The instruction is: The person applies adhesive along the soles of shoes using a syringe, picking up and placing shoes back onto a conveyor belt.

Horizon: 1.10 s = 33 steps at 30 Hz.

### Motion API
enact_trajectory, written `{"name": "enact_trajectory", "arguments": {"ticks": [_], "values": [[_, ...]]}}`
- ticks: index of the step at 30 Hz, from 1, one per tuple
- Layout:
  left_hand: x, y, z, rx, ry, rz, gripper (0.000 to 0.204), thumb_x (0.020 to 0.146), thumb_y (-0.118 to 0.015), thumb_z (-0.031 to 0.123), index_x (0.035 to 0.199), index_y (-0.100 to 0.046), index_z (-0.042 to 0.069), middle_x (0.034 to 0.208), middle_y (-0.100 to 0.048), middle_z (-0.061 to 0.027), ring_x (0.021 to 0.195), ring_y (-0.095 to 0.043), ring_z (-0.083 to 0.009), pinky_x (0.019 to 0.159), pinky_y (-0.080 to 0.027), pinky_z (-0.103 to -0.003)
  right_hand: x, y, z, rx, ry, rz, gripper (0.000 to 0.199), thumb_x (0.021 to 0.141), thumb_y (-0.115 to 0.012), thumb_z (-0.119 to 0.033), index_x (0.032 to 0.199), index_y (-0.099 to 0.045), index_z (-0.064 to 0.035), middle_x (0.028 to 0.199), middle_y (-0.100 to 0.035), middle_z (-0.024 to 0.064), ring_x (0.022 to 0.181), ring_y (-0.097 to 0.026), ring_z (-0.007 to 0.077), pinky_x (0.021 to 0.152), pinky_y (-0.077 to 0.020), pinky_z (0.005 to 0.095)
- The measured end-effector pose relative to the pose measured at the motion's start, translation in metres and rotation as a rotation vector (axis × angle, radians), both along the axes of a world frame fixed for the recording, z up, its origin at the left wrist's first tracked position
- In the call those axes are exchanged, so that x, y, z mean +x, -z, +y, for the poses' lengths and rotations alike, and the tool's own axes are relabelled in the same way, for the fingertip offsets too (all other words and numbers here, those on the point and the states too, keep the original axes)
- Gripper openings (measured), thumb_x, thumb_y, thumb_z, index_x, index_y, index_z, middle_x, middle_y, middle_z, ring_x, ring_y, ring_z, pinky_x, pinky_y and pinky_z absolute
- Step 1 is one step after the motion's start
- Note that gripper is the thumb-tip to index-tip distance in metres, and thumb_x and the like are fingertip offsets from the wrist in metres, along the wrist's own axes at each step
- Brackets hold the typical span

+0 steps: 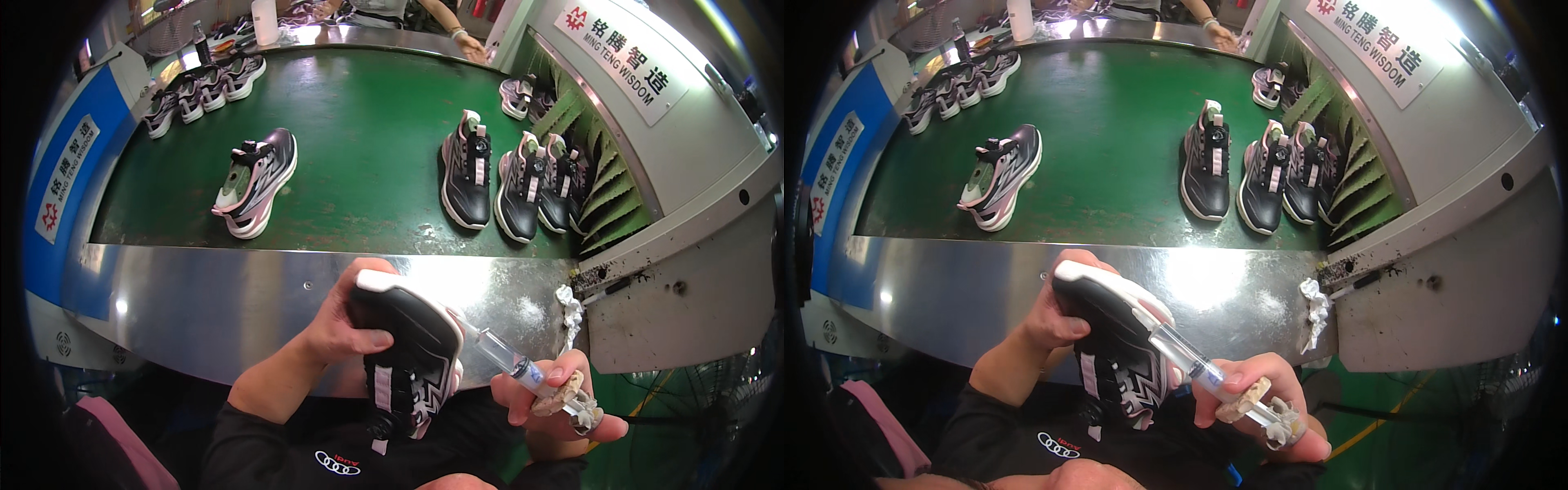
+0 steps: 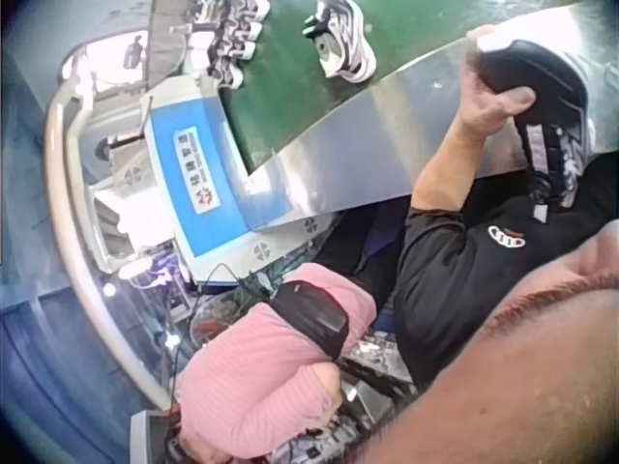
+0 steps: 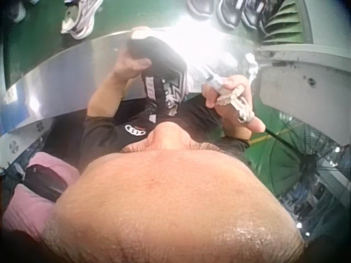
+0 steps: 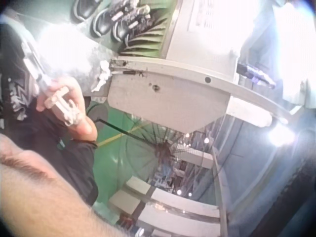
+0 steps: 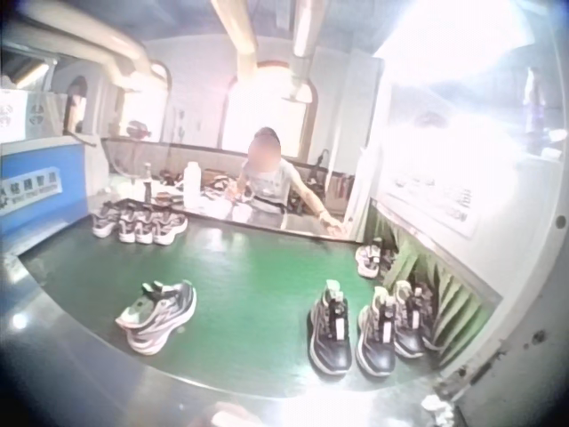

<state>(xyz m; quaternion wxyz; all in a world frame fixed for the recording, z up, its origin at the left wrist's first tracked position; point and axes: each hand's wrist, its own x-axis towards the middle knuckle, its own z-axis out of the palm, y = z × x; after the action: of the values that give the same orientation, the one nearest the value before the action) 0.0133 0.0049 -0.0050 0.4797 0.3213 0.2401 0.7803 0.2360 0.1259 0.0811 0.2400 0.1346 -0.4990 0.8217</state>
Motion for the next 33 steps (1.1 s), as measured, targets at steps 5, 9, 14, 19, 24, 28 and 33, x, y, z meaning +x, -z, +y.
{"name": "enact_trajectory", "arguments": {"ticks": [5,9,14,19,24,28,33], "values": [[0.004,-0.001,0.000,0.048,-0.014,0.117,0.068,0.063,-0.076,0.003,0.121,-0.041,0.007,0.109,-0.054,-0.0168,0.104,-0.054,-0.0261,0.088,-0.045,-0.039,-0.007,-0.004,-0.001,-0.048,-0.060,-0.013,0.086,0.071,-0.059,-0.070,0.118,-0.042,0.0005,0.086,-0.057,0.0201,0.078,-0.055,0.0239,0.085,-0.0371,0.0426],[0.002,-0.003,-0.002,0.060,-0.020,0.195,0.068,0.063,-0.077,0.003,0.120,-0.042,0.007,0.107,-0.055,-0.0164,0.102,-0.055,-0.0260,0.086,-0.046,-0.038,-0.010,-0.002,-0.001,-0.051,-0.115,-0.002,0.087,0.072,-0.061,-0.067,0.118,-0.041,0.0033,0.089,-0.057,0.0211,0.083,-0.057,0.0260,0.085,-0.0385,0.0406],[0.004,-0.008,-0.001,0.078,-0.035,0.191,0.067,0.061,-0.077,0.004,0.119,-0.043,0.007,0.107,-0.056,-0.0167,0.103,-0.055,-0.0266,0.086,-0.046,-0.038,-0.012,-0.004,-0.002,-0.026,-0.127,-0.047,0.088,0.073,-0.062,-0.066,0.118,-0.041,0.0058,0.091,-0.056,0.0202,0.086,-0.057,0.0268,0.083,-0.0403,0.0377],[0.003,-0.009,-0.003,0.100,-0.031,0.254,0.066,0.061,-0.077,0.004,0.118,-0.044,0.006,0.109,-0.056,-0.0172,0.104,-0.055,-0.0270,0.087,-0.046,-0.039,-0.009,-0.009,-0.001,0.025,-0.088,-0.207,0.075,0.075,-0.058,-0.068,0.114,-0.043,-0.0058,0.079,-0.062,0.0216,0.082,-0.058,0.0288,0.091,-0.0367,0.0434],[0.003,-0.009,-0.004,0.075,-0.054,0.290,0.065,0.061,-0.077,0.005,0.118,-0.044,0.006,0.109,-0.056,-0.0175,0.104,-0.055,-0.0270,0.087,-0.046,-0.039,-0.013,-0.010,-0.007,-0.082,-0.063,-0.193,0.081,0.073,-0.057,-0.070,0.115,-0.044,-0.0016,0.084,-0.059,0.0228,0.081,-0.057,0.0275,0.088,-0.0361,0.0398],[0.002,-0.009,-0.002,0.075,-0.060,0.288,0.066,0.061,-0.077,0.005,0.118,-0.044,0.006,0.109,-0.056,-0.0175,0.104,-0.055,-0.0267,0.087,-0.046,-0.039,-0.013,-0.011,-0.006,-0.133,-0.042,-0.189,0.088,0.068,-0.058,-0.073,0.114,-0.047,0.0003,0.087,-0.056,0.0234,0.079,-0.055,0.0269,0.083,-0.0353,0.0376],[0.004,-0.011,-0.002,0.048,-0.043,0.192,0.067,0.062,-0.076,0.005,0.119,-0.042,0.006,0.107,-0.056,-0.0182,0.102,-0.056,-0.0264,0.086,-0.046,-0.038,-0.010,-0.010,-0.002,-0.134,-0.052,-0.182,0.086,0.068,-0.062,-0.070,0.115,-0.046,0.0004,0.088,-0.056,0.0216,0.081,-0.056,0.0268,0.082,-0.0365,0.0364]]}}
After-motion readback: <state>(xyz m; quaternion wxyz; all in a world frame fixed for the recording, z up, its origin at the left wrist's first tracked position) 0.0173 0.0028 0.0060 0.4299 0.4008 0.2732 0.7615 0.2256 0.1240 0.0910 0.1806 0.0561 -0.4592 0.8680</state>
